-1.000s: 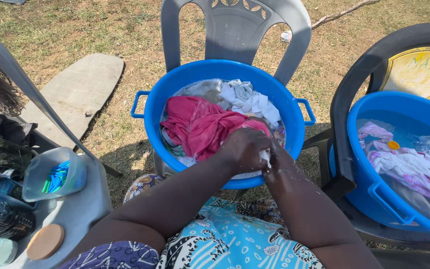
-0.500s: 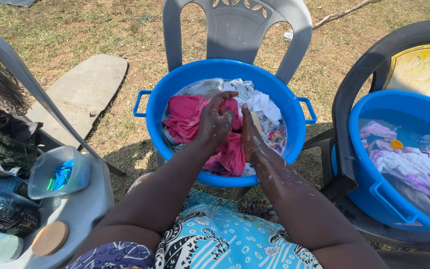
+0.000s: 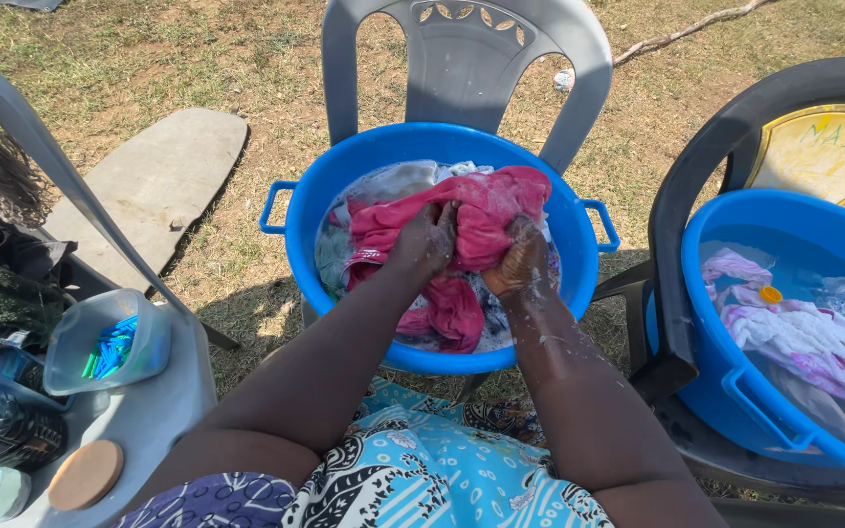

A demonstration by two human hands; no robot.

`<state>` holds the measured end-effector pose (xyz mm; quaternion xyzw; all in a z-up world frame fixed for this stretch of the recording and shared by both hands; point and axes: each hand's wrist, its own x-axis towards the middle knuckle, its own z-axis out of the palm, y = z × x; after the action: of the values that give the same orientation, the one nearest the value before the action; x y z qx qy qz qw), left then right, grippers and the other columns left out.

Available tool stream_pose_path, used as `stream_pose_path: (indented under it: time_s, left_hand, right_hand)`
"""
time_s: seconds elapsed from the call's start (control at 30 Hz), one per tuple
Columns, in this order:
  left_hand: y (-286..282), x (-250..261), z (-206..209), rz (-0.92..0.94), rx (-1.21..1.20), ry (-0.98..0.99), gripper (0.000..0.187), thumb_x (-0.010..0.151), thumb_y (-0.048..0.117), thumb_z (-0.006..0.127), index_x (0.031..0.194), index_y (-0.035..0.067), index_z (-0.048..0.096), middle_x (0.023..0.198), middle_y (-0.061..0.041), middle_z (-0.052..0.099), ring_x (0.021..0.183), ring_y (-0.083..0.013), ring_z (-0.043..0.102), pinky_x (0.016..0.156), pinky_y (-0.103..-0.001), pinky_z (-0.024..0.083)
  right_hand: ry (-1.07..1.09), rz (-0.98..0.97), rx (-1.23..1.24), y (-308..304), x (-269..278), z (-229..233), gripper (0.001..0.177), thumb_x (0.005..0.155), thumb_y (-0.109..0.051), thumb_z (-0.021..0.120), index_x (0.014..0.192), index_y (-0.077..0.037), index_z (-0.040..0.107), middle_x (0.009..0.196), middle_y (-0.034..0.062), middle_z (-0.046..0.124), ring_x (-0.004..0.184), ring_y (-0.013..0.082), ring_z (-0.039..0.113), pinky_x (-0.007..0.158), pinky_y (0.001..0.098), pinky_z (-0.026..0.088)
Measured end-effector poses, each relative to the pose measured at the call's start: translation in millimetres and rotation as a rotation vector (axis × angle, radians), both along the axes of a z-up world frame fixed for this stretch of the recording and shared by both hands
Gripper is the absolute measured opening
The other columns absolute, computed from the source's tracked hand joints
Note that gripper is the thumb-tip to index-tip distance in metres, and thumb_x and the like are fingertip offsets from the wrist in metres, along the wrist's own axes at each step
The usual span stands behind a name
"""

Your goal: The person washes laundry by hand, rubbing bar soap onto garments and scrubbing them in a basin of soapy water.

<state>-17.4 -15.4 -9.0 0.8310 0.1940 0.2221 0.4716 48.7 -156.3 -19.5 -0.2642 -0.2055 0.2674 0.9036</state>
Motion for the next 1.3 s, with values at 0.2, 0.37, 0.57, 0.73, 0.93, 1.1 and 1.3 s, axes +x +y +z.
stream_pose_path:
  time_s: [0.2, 0.37, 0.57, 0.73, 0.93, 1.1, 1.3]
  left_hand:
    - [53, 23, -35, -0.380, -1.387, -0.626, 0.062, 0.102, 0.050, 0.053, 0.147, 0.007, 0.048, 0.134, -0.017, 0.062, 0.117, -0.0334, 0.067, 0.102, -0.052, 0.058]
    - [43, 4, -2, -0.395, -1.157, -0.494, 0.056, 0.093, 0.035, 0.061, 0.144, 0.021, 0.043, 0.130, -0.012, 0.062, 0.114, -0.0292, 0.065, 0.100, -0.052, 0.055]
    - [-31, -41, 5, -0.487, 0.194, -0.118, 0.045, 0.086, 0.041, 0.079, 0.113, 0.007, 0.069, 0.105, -0.019, 0.073, 0.100, -0.0334, 0.070, 0.088, -0.043, 0.054]
    - [17, -2, -27, -0.306, 0.195, -0.234, 0.045, 0.082, 0.035, 0.072, 0.118, 0.009, 0.071, 0.110, -0.016, 0.076, 0.101, -0.0247, 0.076, 0.089, -0.037, 0.059]
    - [44, 7, -11, -0.067, -0.724, 0.019, 0.063, 0.088, 0.036, 0.063, 0.142, 0.013, 0.041, 0.137, -0.014, 0.051, 0.125, -0.0323, 0.056, 0.104, -0.044, 0.047]
    - [32, -14, 4, -0.069, -0.432, -0.397, 0.068, 0.082, 0.018, 0.063, 0.145, 0.007, 0.039, 0.133, -0.014, 0.057, 0.125, -0.0302, 0.059, 0.109, -0.039, 0.046]
    - [-2, -35, 12, -0.596, 0.029, -0.529, 0.057, 0.085, 0.013, 0.063, 0.141, 0.006, 0.054, 0.140, -0.013, 0.059, 0.139, -0.0283, 0.055, 0.120, -0.040, 0.040]
  right_hand:
    - [-0.369, 0.257, -0.362, 17, -3, -33, 0.048, 0.087, -0.033, 0.075, 0.126, -0.006, 0.065, 0.130, 0.0103, 0.066, 0.124, 0.0264, 0.062, 0.113, 0.0493, 0.050]
    - [-0.197, 0.201, -0.474, 34, 7, -6, 0.046, 0.090, -0.033, 0.070, 0.127, -0.007, 0.064, 0.129, 0.0099, 0.067, 0.122, 0.0257, 0.063, 0.110, 0.0477, 0.051]
    - [-0.132, 0.133, -0.168, 20, 45, -24, 0.045, 0.092, -0.033, 0.064, 0.129, -0.007, 0.064, 0.127, 0.0094, 0.068, 0.118, 0.0248, 0.065, 0.107, 0.0458, 0.052]
    - [-0.105, 0.054, -0.257, 16, 39, -31, 0.044, 0.094, -0.033, 0.059, 0.130, -0.008, 0.063, 0.125, 0.0090, 0.069, 0.116, 0.0242, 0.067, 0.105, 0.0442, 0.053]
    - [-0.377, 0.049, -0.396, 12, 18, -36, 0.050, 0.103, -0.040, 0.055, 0.135, -0.003, 0.062, 0.130, 0.0133, 0.068, 0.119, 0.0267, 0.066, 0.108, 0.0463, 0.051]
    - [0.149, 0.081, -0.537, 31, -1, 0, 0.075, 0.095, -0.068, 0.040, 0.148, -0.016, 0.044, 0.144, 0.0084, 0.058, 0.128, 0.0254, 0.061, 0.111, 0.0459, 0.047]
    - [-0.113, 0.176, -0.367, 27, 45, -2, 0.064, 0.098, -0.051, 0.053, 0.146, -0.009, 0.049, 0.144, 0.0130, 0.059, 0.130, 0.0280, 0.060, 0.113, 0.0483, 0.047]
